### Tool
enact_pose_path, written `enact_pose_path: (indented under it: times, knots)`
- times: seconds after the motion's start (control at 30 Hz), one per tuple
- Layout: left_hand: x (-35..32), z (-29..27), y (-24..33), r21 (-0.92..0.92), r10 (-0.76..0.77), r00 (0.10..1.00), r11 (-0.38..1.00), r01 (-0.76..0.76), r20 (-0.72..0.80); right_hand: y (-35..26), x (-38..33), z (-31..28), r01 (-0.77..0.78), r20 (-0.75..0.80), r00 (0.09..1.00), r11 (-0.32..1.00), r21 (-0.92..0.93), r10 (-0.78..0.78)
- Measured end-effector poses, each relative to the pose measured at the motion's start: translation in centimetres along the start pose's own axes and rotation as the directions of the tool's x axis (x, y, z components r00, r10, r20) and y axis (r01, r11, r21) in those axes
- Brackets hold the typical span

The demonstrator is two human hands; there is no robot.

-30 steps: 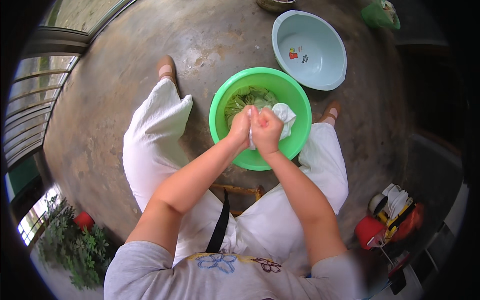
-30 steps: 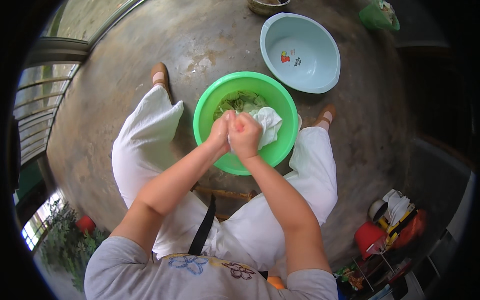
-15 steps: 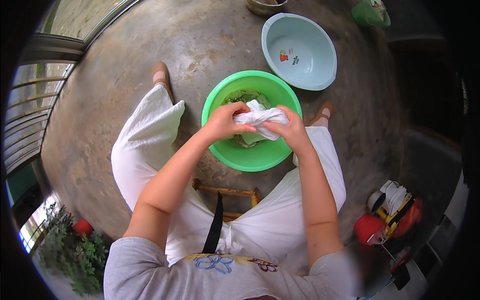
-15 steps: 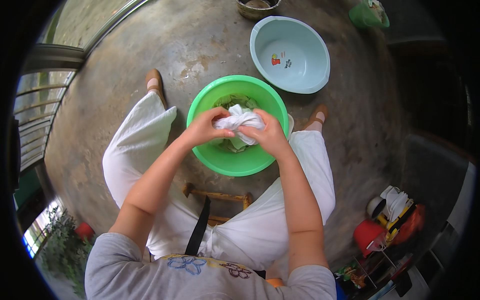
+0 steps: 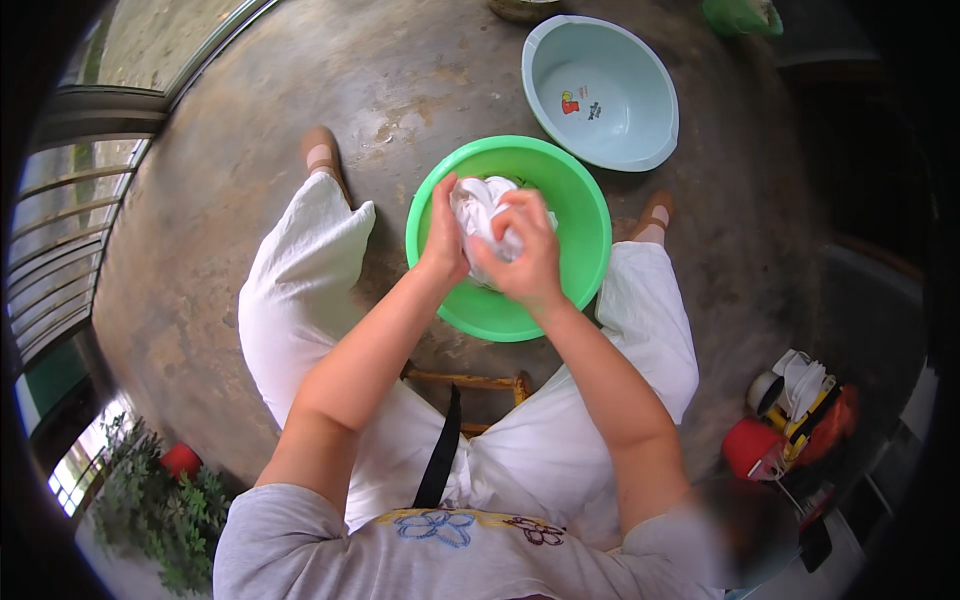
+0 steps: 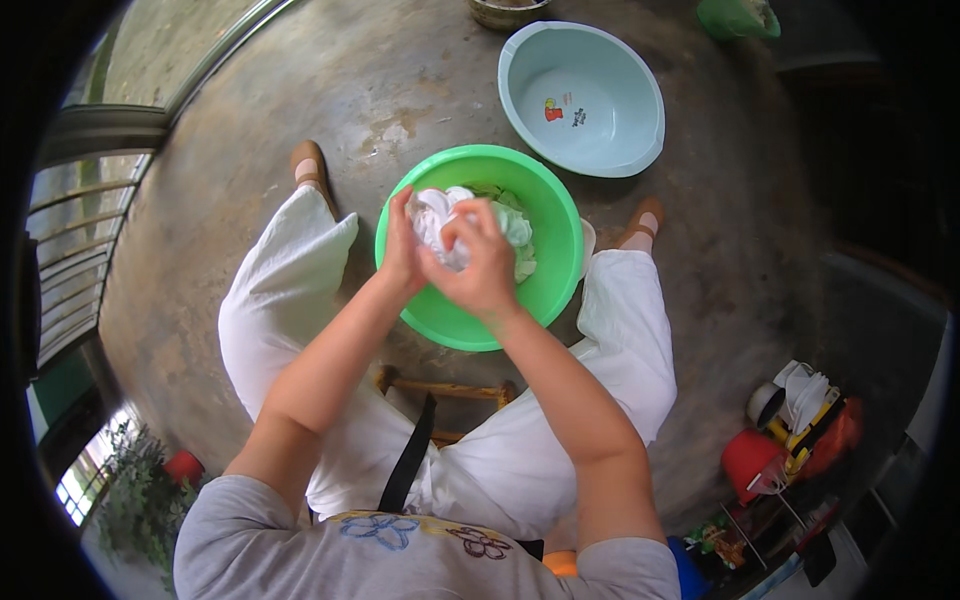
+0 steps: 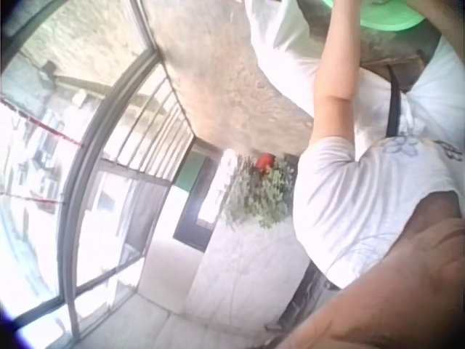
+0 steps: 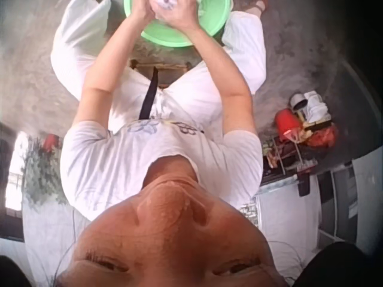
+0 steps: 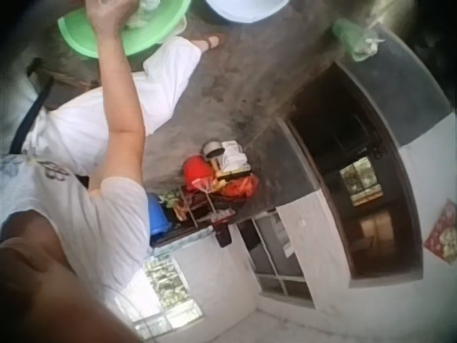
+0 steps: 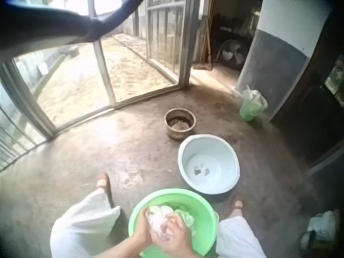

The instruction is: The person sits on a small stool and hand-washes clothes in a green basin filled with water. They scrub and wring out each item individually, then transfer the washed clothes to a light blue basin beside them.

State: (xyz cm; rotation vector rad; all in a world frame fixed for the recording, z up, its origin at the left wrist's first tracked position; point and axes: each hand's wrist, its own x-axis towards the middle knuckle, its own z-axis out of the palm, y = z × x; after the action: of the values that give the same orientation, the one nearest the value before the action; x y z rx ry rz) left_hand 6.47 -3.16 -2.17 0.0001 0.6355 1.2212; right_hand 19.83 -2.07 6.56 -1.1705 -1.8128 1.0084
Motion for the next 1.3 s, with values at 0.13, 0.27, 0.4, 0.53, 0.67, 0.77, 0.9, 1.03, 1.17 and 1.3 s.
enact_pose_path:
  times: [0.13, 0.27, 0.4, 0.53, 0.67, 0.77, 0.9, 1.03, 1.17, 1.3]
  knots:
    - [-1.2, 3.5, -4.5, -0.050, -0.110, 0.913, 0.994, 0.098, -0.393, 3.6, 0.4, 2.7, -0.169, -0.245, 0.960, 0.978, -0.120, 0.135]
    - [-1.7, 4.6, -4.6, 0.045, -0.119, 0.889, 0.987, 0.154, -0.442, 4.8, 0.6, 3.1, -0.250, -0.427, 0.890, 0.955, -0.157, 0.163]
    - [-0.5, -6.1, -7.1, -0.047, 0.075, 0.987, 0.997, -0.069, 0.139, -1.4, -1.9, 4.0, -0.091, -0.174, 0.982, 0.993, -0.079, 0.076]
    - [-2.8, 4.0, -5.8, 0.260, -0.226, 0.928, 0.916, 0.306, -0.295, 7.7, -0.3, 0.4, -0.421, -0.314, 0.869, 0.904, -0.068, 0.381]
    - [-3.5, 5.3, -3.1, 0.607, -0.158, 0.976, 0.764, 0.219, -0.153, 8.7, 0.0, -1.9, -0.226, -0.169, 0.958, 0.972, 0.061, 0.233]
    - [-2.6, 4.9, -1.1, 0.685, -0.071, 0.993, 0.719, 0.116, -0.094, 7.3, -0.8, -4.4, -0.174, 0.291, 0.939, 0.983, -0.057, 0.183]
    - [-2.7, 5.6, 0.8, 0.892, 0.011, 0.998, 0.449, -0.056, 0.057, 3.8, -0.6, -5.8, -0.545, 0.489, 0.751, 0.835, 0.080, 0.443]
    - [-2.4, 3.5, 1.8, 0.966, -0.034, 0.972, -0.113, -0.234, 0.232, 2.3, 0.3, -6.6, -0.565, 0.319, 0.819, 0.568, 0.599, 0.477]
    - [-2.8, 3.9, 1.9, 0.917, 0.053, 0.987, 0.366, -0.160, 0.151, 4.4, 1.0, -8.7, -0.561, 0.296, 0.798, 0.467, 0.683, 0.525]
    - [-2.1, 3.1, 2.3, 0.712, 0.143, 0.987, 0.686, -0.152, 0.073, 4.5, 1.0, -9.1, -0.696, 0.448, 0.718, 0.551, 0.461, 0.533]
